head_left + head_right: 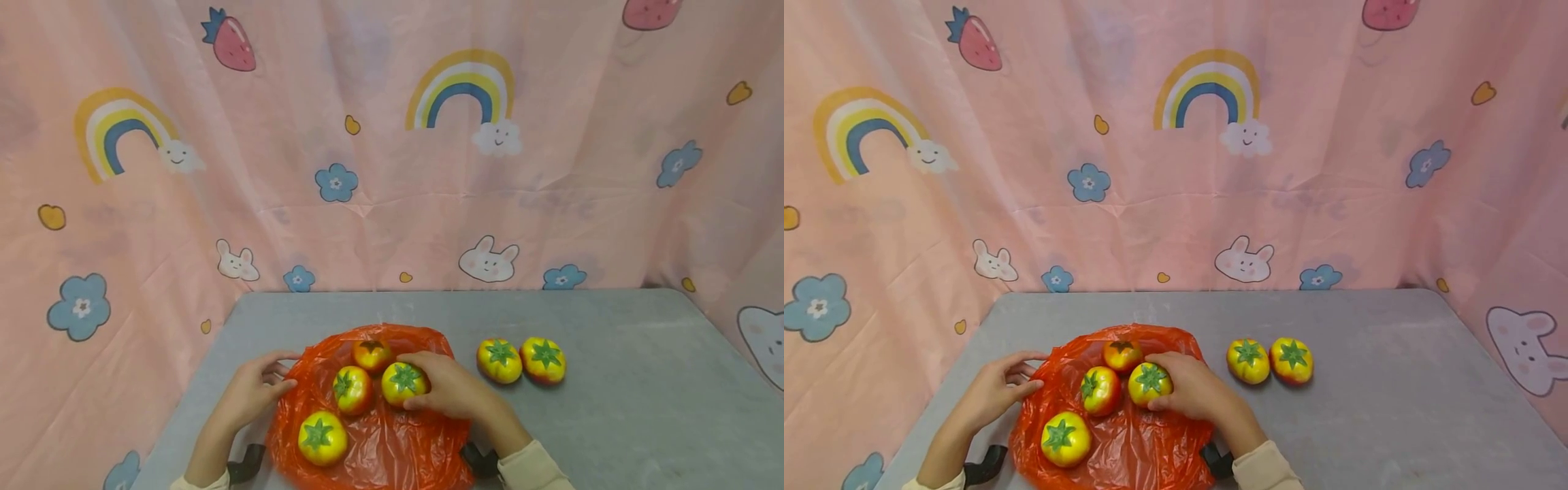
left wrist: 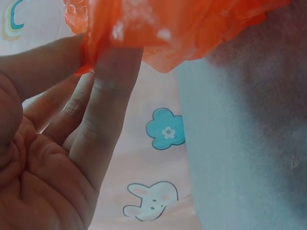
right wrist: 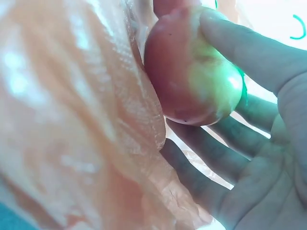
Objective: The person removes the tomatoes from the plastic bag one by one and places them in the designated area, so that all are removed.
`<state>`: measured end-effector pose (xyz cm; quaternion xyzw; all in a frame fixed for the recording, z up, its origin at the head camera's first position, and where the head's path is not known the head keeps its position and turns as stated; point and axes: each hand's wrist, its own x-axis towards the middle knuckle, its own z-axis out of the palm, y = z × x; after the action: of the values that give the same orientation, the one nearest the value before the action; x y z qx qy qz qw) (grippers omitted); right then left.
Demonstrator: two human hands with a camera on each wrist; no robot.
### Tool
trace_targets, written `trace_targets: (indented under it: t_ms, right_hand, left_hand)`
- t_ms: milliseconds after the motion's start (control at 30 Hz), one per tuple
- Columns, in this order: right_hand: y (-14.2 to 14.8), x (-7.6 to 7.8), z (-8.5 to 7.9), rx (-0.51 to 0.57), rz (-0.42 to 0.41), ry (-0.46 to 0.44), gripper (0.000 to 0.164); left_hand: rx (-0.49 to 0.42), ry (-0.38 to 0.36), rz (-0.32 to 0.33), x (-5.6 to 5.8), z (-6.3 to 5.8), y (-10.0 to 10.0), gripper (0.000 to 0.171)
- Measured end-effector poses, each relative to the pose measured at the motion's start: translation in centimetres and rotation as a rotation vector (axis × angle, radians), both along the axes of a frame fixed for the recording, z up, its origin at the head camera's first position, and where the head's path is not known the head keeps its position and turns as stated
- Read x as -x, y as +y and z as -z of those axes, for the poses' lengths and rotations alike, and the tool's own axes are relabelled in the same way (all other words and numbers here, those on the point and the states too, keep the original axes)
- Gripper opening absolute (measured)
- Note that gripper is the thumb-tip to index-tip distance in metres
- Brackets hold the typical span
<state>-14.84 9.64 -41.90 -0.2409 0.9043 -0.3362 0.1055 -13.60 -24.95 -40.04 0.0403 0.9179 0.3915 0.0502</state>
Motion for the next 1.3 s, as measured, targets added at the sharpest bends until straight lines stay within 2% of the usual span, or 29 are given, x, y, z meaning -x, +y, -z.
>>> trace_targets:
  t_ms: [300, 600, 900, 1133, 1300]
  right_hand:
    - [0.3, -1.3, -1.0, 0.017, 0.026, 0.034, 0.068]
    - [1.5, -3.1, -3.1, -0.017, 0.159, -0.012, 0.068]
    - [3.5, -4.2, -2.8, 0.0, 0.246, -0.039, 0.069]
    - [5.2, -4.6, -2.6, 0.03, 0.247, -0.053, 0.07]
    - [6.1, -5.1, -2.7, 0.01, 0.266, -0.049, 0.07]
  left_hand:
    - [0.016, -0.005, -0.023, -0.1, -0.1, 0.0, 0.039]
    - [0.006, -0.001, -0.019, -0.2, -0.5, 0.1, 0.039]
    - [0.005, -0.001, -0.011, -0.2, -0.4, 0.0, 0.04]
    - [0.006, -0.01, -0.029, -0.2, -0.5, 0.1, 0.039]
    - [0.011, -0.014, -0.033, -0.1, -0.6, 0.2, 0.039]
